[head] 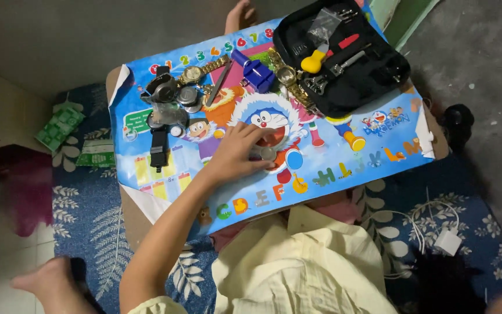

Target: The person sits on the floor and uses a small metal pry tool to work around the back cover of a wristwatch, holding the watch steady with the other hand and repositioning it on the work board while prying at the case.

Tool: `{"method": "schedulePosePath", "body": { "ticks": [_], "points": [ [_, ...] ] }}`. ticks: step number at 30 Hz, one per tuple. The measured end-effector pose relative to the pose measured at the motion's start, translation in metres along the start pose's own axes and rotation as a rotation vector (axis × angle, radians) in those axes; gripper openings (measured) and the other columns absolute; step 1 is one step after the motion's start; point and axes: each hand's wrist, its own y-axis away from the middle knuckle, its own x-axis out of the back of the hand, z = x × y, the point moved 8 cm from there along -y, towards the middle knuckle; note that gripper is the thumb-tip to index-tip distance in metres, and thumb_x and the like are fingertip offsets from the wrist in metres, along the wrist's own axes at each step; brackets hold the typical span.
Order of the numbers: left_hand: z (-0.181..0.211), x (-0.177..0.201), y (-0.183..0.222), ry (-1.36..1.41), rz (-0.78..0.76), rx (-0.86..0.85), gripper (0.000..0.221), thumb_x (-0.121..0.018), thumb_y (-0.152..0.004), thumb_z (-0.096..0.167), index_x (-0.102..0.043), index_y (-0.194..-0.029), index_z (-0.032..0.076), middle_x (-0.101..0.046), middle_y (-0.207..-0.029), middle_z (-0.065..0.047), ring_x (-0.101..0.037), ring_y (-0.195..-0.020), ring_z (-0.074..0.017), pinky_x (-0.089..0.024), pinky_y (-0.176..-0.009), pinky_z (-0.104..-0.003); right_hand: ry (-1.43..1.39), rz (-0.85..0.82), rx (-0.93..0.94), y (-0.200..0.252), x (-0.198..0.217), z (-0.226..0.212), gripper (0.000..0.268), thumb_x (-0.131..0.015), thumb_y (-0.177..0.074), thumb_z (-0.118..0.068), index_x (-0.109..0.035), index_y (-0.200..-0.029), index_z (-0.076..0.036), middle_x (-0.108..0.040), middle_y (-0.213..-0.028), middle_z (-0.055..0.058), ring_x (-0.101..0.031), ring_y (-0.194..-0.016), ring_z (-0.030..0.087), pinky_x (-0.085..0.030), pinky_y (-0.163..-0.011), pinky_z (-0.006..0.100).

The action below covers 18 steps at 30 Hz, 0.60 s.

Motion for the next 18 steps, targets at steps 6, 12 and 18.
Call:
{"method": "schedulePosePath", "body": {
  "ticks": [6, 12, 18],
  "points": [
    [0.001, -0.004, 0.001, 0.072, -0.025, -0.003, 0.061, -0.081, -0.075, 0.033, -0.063, -0.13, 0.016, -0.07, -0.109, 0.001, -0.053, -0.101, -0.0231, -0.035, -0.093, -0.04, -0.771, -0.545, -0.303, 0.009, -0.063, -0.086, 0.027, -0.056, -0.092, -0.027, -0.069, -0.091, -0.003, -0.076, -0.052, -0.002, -0.065, -0.051, 0.01, -0.042, -0.096, 0.036],
    [0.005, 0.004, 0.001, 0.069, -0.028, -0.022, 0.059, -0.081, -0.076, 0.031, -0.063, -0.13, 0.016, -0.071, -0.114, 0.002, -0.056, -0.105, -0.0204, -0.035, -0.096, -0.04, -0.944, -0.537, -0.318, -0.005, -0.078, -0.121, 0.039, -0.065, -0.079, -0.004, -0.069, -0.118, 0.003, -0.075, -0.048, -0.001, -0.072, -0.065, 0.013, -0.052, -0.089, 0.031],
    [0.004, 0.001, 0.003, 0.008, -0.008, -0.041, 0.056, -0.08, -0.079, 0.033, -0.063, -0.129, 0.015, -0.07, -0.115, 0.0, -0.055, -0.105, -0.0208, -0.035, -0.097, -0.039, -1.312, -0.048, 0.105, -0.089, -0.031, -0.174, 0.015, -0.056, -0.078, -0.014, -0.07, -0.073, -0.015, -0.062, -0.063, -0.007, -0.056, -0.053, 0.008, -0.046, -0.059, 0.024]
  ]
}}
